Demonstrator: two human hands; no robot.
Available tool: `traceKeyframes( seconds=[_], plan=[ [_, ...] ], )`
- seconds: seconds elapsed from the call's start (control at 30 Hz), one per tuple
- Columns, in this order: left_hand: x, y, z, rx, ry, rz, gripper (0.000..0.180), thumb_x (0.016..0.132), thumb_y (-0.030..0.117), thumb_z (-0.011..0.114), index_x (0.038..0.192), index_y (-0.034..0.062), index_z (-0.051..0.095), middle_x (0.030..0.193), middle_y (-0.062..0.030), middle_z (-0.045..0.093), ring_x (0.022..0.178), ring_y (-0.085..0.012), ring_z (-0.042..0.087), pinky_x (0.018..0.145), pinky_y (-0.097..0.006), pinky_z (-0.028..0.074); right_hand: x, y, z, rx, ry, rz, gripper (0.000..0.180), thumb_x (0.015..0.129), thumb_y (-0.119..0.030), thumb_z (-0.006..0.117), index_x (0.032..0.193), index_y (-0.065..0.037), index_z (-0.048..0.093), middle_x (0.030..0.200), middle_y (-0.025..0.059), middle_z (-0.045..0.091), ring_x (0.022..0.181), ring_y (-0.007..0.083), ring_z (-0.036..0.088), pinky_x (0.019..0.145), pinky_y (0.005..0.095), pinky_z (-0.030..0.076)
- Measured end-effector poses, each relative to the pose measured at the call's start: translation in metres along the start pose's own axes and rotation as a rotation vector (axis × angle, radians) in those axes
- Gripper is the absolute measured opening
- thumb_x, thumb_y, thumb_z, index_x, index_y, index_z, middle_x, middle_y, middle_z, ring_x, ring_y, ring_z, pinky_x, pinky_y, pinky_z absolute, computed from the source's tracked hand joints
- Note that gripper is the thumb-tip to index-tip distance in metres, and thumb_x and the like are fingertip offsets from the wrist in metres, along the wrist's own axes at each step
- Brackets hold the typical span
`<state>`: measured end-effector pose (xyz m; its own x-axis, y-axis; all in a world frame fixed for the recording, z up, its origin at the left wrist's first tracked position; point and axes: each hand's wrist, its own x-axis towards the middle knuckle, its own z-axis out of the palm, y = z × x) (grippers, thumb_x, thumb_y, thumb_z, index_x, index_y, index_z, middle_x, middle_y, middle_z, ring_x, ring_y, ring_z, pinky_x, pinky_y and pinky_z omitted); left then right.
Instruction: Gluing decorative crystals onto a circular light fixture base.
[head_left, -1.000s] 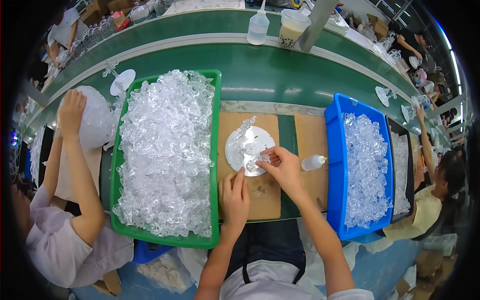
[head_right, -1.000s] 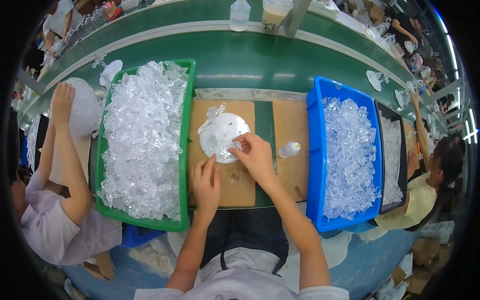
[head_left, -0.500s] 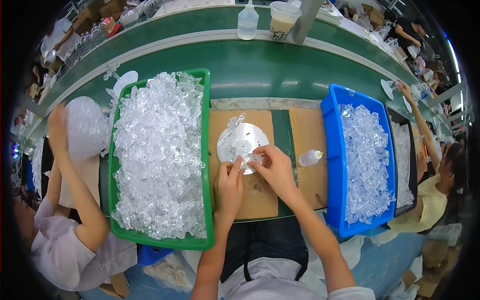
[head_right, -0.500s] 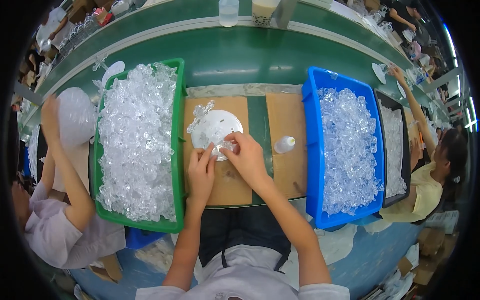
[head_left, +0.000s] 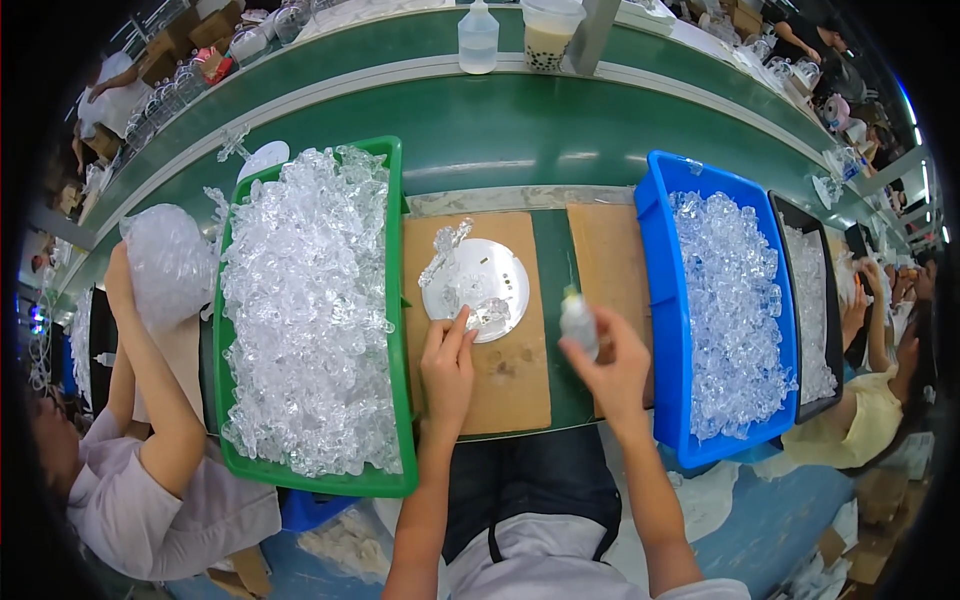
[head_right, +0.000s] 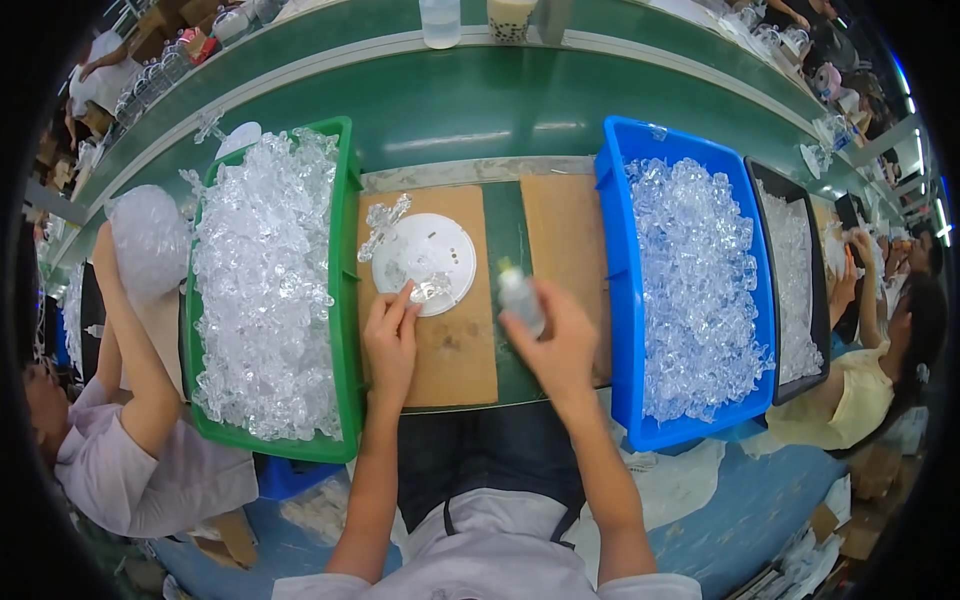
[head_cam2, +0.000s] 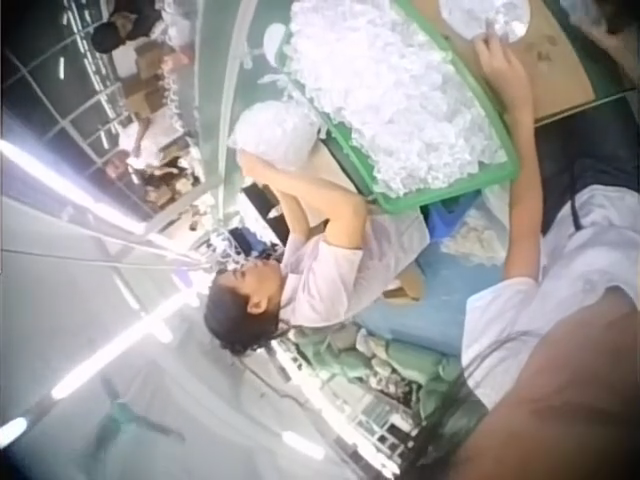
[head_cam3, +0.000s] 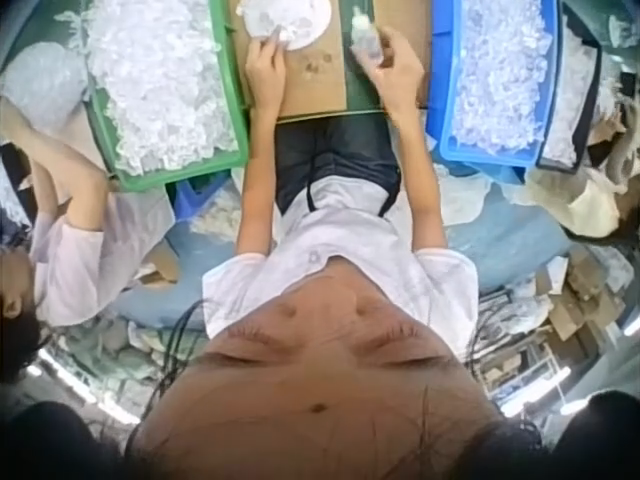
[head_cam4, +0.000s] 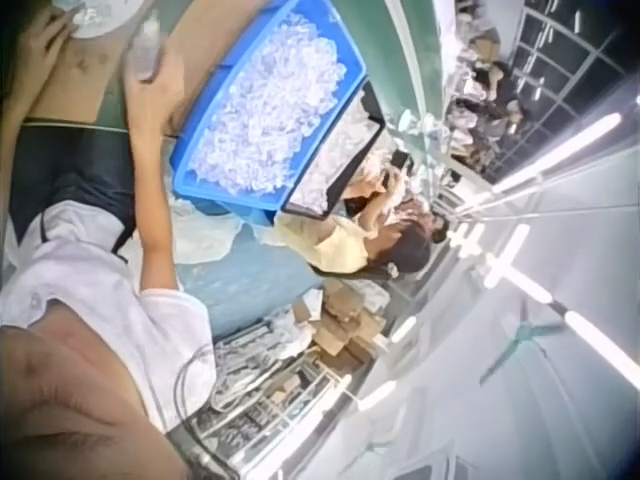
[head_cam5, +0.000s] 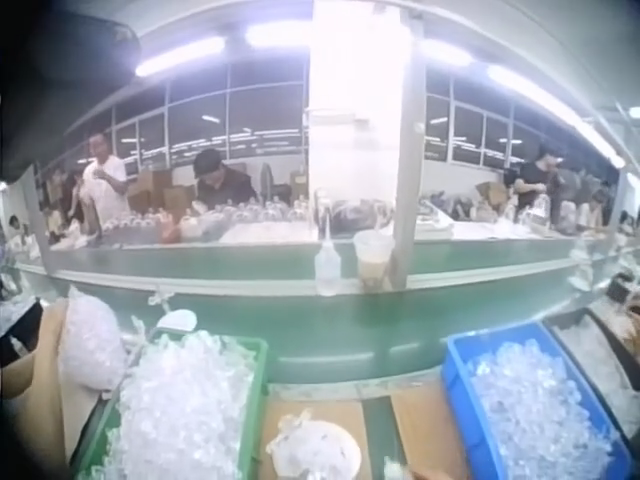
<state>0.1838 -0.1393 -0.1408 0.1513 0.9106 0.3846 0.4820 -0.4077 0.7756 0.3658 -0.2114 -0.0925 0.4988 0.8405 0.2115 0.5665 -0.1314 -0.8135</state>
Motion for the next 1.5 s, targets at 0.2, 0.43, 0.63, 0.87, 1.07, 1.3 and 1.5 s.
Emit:
traceKeyframes(
  seconds=[0.2, 0.43, 0.63, 0.87, 1.07, 1.3, 1.5],
  plan=[
    [0.000, 0.001, 0.000, -0.013, -0.007, -0.022, 0.031, 0.081, -0.002, 0.061, 0.111, 0.0024, 0.062, 0.079, -0.0112, 0.054, 0.065, -0.0205, 0.053, 0.059, -0.030, 0.043, -0.032, -0.025, 0.010, -0.320, -0.294, -0.160, 0.031, 0.066, -0.025, 0.072, 0.091, -0.010, 0.061, 0.076, 0.0064, 0.058, 0.067, 0.0250, 0.060, 0.057, 0.0339, 0.047],
    [0.001, 0.001, 0.000, -0.007, -0.009, -0.016, 0.032, 0.081, -0.002, 0.060, 0.112, 0.0037, 0.062, 0.078, -0.0113, 0.054, 0.064, -0.0202, 0.053, 0.059, -0.030, 0.043, -0.027, -0.025, 0.026, -0.338, -0.333, -0.196, 0.028, 0.067, -0.024, 0.070, 0.090, -0.011, 0.060, 0.078, 0.0065, 0.057, 0.070, 0.0262, 0.059, 0.056, 0.0364, 0.047],
    [0.002, 0.002, -0.002, 0.011, -0.017, -0.025, 0.031, 0.081, -0.001, 0.061, 0.111, 0.0044, 0.063, 0.077, -0.0109, 0.053, 0.064, -0.0205, 0.053, 0.059, -0.031, 0.043, -0.025, -0.027, 0.033, -0.310, -0.309, -0.208, 0.028, 0.066, -0.023, 0.070, 0.089, -0.010, 0.059, 0.079, 0.0066, 0.058, 0.070, 0.0263, 0.060, 0.058, 0.0363, 0.047],
    [0.002, 0.003, -0.002, 0.006, -0.012, -0.030, 0.030, 0.081, 0.000, 0.062, 0.111, 0.0044, 0.063, 0.077, -0.0106, 0.053, 0.064, -0.0200, 0.052, 0.059, -0.030, 0.042, -0.028, -0.023, 0.034, -0.268, -0.267, -0.171, 0.028, 0.066, -0.020, 0.071, 0.089, -0.009, 0.059, 0.078, 0.0070, 0.059, 0.070, 0.0270, 0.060, 0.058, 0.0366, 0.048],
    [0.001, 0.004, -0.002, 0.011, -0.017, -0.038, 0.031, 0.080, -0.001, 0.063, 0.111, 0.0047, 0.063, 0.076, -0.0101, 0.052, 0.063, -0.0192, 0.051, 0.057, -0.030, 0.042, -0.026, -0.021, 0.029, -0.270, -0.240, -0.127, 0.027, 0.067, -0.021, 0.071, 0.088, -0.009, 0.059, 0.077, 0.0076, 0.059, 0.069, 0.0279, 0.059, 0.057, 0.0369, 0.047],
    [0.002, 0.003, -0.001, 0.000, -0.006, -0.038, 0.032, 0.079, -0.001, 0.064, 0.110, 0.0038, 0.064, 0.075, -0.0094, 0.051, 0.061, -0.0176, 0.049, 0.056, -0.029, 0.041, -0.025, -0.021, 0.024, -0.309, -0.266, -0.056, 0.029, 0.069, -0.025, 0.070, 0.090, -0.009, 0.058, 0.076, 0.0065, 0.058, 0.068, 0.0252, 0.060, 0.057, 0.0369, 0.047],
    [0.001, 0.005, -0.004, 0.091, -0.015, -0.018, 0.034, 0.076, 0.000, 0.067, 0.109, 0.0066, 0.066, 0.071, -0.0082, 0.047, 0.060, -0.0178, 0.045, 0.056, -0.030, 0.039, -0.028, -0.022, 0.022, -0.336, -0.279, -0.040, 0.031, 0.069, -0.027, 0.070, 0.091, -0.010, 0.057, 0.076, 0.0057, 0.058, 0.066, 0.0238, 0.060, 0.056, 0.0364, 0.047]
  ],
)
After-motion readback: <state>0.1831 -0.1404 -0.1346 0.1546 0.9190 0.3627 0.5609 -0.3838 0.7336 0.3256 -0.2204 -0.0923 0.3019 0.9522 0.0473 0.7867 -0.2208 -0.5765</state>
